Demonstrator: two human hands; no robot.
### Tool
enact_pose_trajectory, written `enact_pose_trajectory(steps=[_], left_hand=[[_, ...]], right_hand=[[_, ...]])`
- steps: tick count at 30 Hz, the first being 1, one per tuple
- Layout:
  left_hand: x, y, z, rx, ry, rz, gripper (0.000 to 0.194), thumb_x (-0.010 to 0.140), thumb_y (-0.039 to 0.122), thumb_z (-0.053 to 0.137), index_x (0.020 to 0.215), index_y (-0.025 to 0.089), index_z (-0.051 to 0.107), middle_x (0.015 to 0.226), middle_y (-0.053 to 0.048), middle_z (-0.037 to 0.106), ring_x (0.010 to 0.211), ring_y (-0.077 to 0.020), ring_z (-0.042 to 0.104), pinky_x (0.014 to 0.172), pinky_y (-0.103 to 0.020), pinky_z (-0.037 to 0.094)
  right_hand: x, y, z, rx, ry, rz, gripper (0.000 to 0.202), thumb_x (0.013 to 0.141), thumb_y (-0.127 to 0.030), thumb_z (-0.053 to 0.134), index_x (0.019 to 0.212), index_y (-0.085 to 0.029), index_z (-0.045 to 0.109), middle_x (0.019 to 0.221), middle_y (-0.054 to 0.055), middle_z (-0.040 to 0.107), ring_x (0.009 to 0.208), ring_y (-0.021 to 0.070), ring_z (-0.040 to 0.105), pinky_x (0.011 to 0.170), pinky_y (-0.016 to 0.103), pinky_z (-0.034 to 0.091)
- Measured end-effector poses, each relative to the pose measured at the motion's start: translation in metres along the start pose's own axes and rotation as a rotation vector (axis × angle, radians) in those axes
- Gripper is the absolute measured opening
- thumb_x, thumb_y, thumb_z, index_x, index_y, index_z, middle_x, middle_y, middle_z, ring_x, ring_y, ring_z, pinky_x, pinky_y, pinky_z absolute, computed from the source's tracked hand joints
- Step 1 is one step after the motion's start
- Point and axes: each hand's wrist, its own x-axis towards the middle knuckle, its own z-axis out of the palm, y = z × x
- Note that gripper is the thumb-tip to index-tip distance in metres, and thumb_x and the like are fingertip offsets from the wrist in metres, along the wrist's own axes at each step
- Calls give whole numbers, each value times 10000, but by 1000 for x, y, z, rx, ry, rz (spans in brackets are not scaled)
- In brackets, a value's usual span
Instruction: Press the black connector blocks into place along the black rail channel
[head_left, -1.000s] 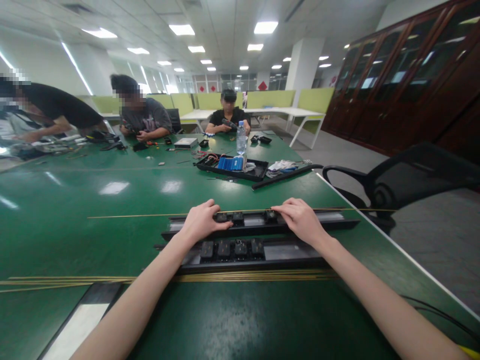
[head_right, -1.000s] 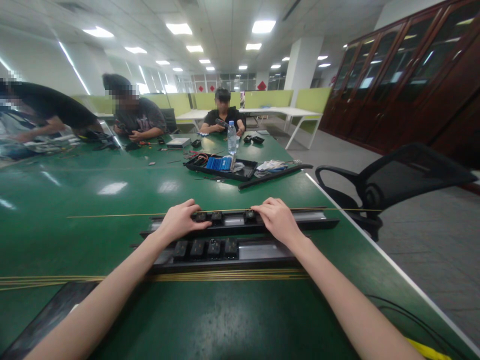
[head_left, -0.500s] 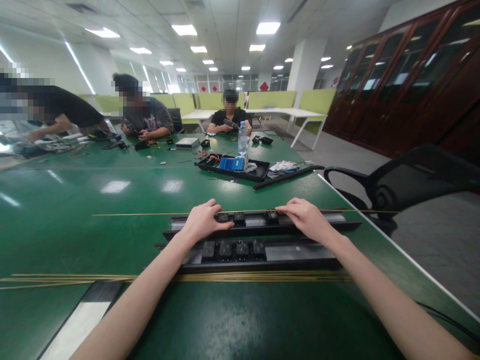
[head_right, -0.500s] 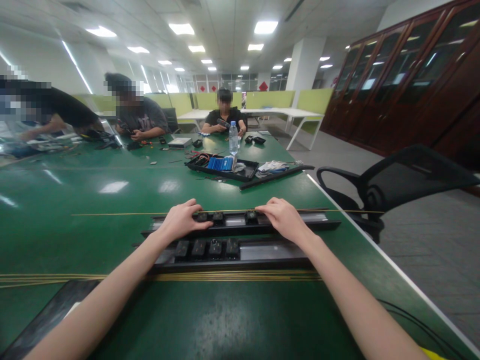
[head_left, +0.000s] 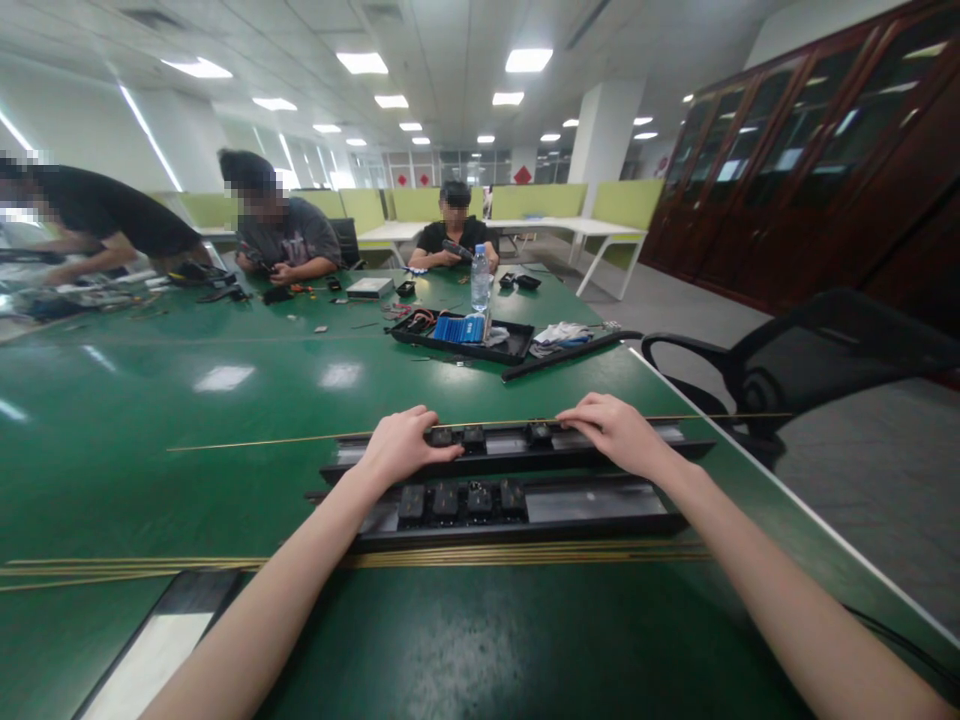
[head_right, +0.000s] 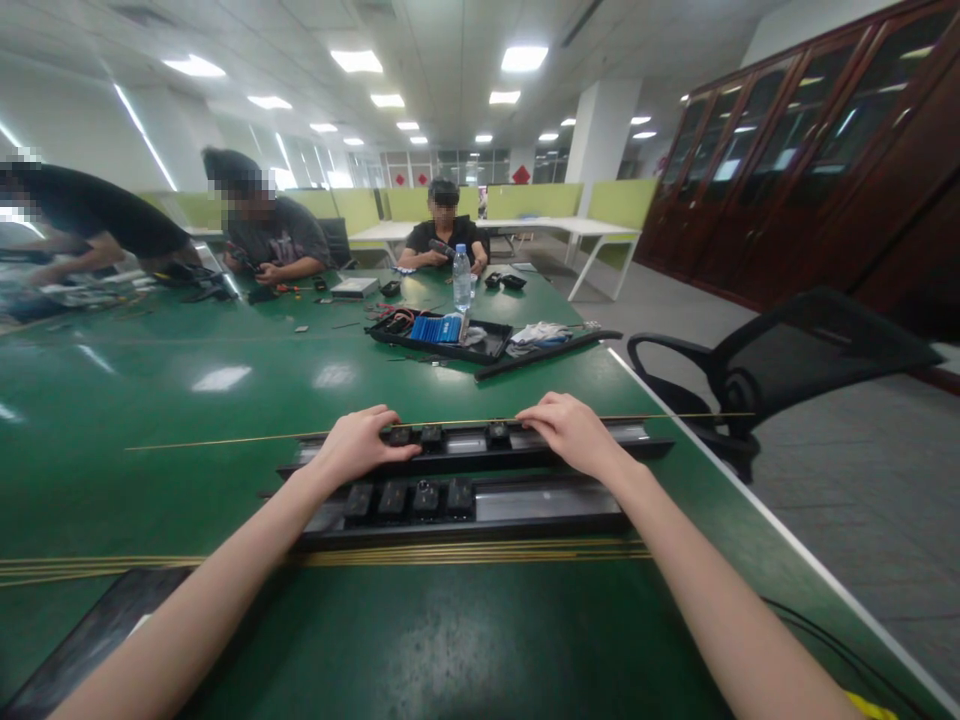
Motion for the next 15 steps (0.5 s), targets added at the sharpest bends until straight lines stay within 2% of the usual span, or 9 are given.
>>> enact_pose_trajectory(steps=[15], left_hand=[[1,-1,1,-15,4,25,536,788,730,561,877,212,665,867,-51,691,825,-229,653,680,-292,422]], right_hand=[[-5,17,-13,-25,-55,77,250,952,-335,531,973,-248,765,912,61,700,848,207,656,788,351,514]])
